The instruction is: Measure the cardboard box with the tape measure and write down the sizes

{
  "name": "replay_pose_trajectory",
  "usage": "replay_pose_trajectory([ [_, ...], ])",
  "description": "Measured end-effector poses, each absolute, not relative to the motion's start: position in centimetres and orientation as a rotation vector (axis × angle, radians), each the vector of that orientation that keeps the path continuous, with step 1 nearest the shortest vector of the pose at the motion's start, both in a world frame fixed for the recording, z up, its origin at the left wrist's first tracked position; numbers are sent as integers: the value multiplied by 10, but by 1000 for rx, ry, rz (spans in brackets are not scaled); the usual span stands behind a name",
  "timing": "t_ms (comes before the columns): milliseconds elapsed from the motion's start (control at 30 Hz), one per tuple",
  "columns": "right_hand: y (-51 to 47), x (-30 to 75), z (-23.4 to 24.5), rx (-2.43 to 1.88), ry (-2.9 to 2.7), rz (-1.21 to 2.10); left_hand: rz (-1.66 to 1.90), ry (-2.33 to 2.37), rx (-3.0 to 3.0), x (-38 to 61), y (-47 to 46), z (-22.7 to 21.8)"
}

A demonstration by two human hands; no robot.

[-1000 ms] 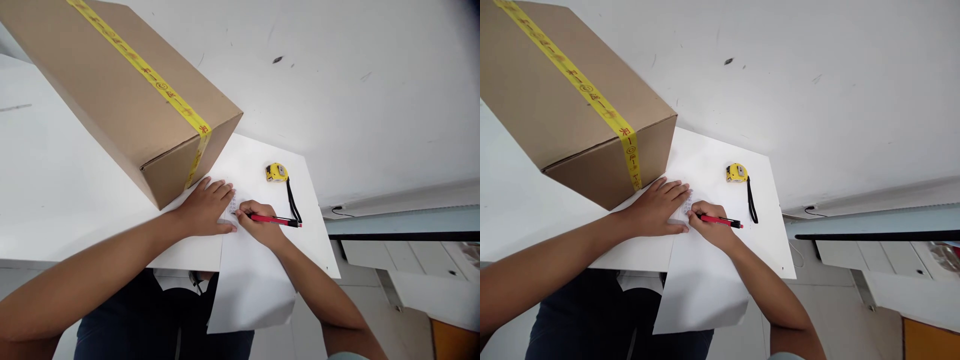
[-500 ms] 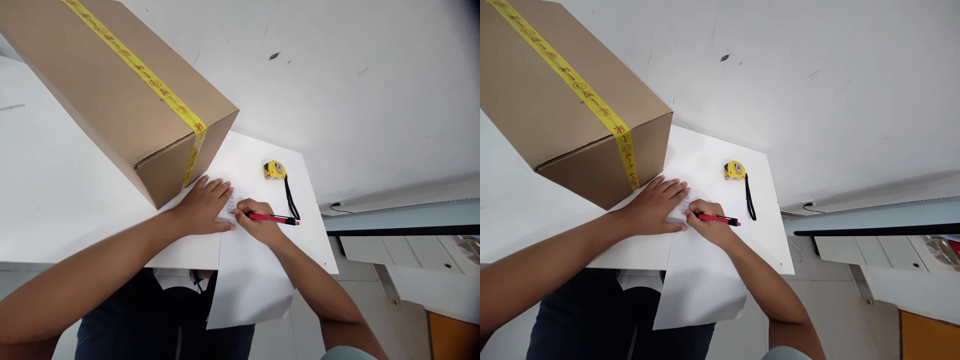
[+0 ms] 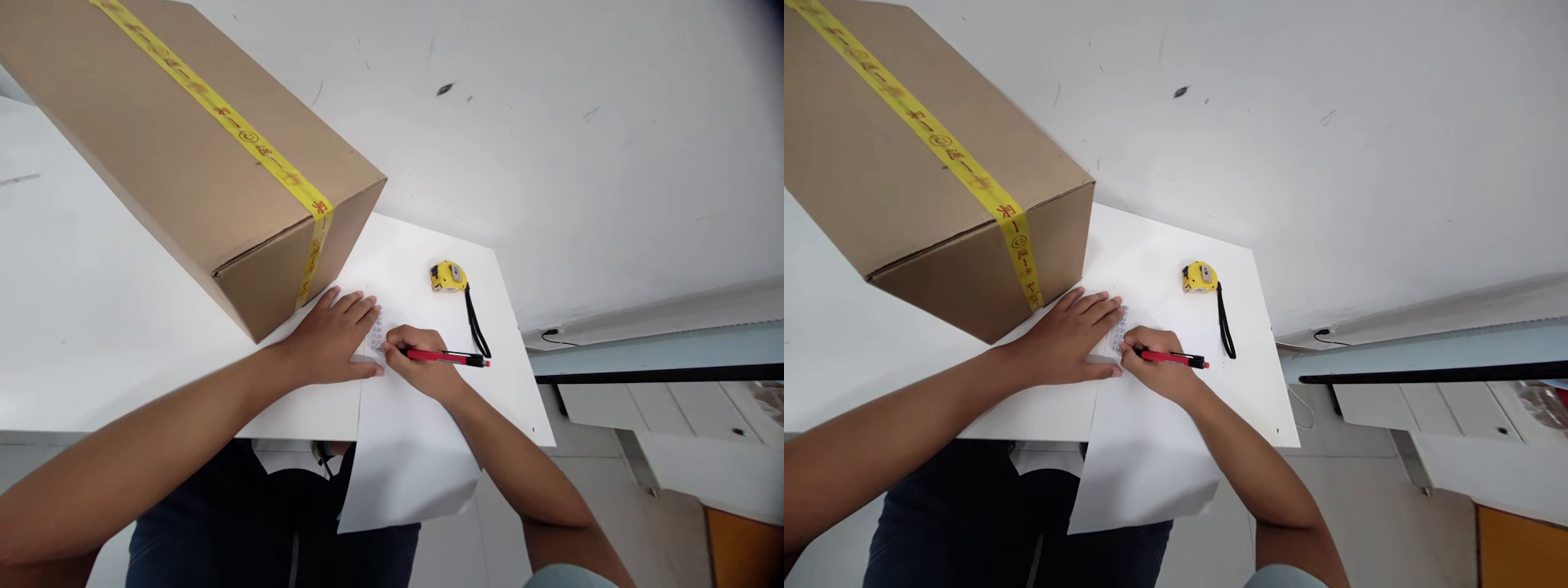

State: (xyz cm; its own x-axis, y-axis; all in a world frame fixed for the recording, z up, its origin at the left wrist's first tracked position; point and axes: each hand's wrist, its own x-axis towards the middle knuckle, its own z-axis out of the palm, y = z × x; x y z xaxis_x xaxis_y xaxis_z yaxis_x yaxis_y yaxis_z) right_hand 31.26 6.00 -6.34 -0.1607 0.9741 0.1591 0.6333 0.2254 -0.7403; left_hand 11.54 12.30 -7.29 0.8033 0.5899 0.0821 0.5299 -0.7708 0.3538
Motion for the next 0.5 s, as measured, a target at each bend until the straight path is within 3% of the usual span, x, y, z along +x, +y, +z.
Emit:
replay_pose_trajectory([
  [500,59,316,-65,-1479,-1885,730,246,867,2689,116,122,-73],
])
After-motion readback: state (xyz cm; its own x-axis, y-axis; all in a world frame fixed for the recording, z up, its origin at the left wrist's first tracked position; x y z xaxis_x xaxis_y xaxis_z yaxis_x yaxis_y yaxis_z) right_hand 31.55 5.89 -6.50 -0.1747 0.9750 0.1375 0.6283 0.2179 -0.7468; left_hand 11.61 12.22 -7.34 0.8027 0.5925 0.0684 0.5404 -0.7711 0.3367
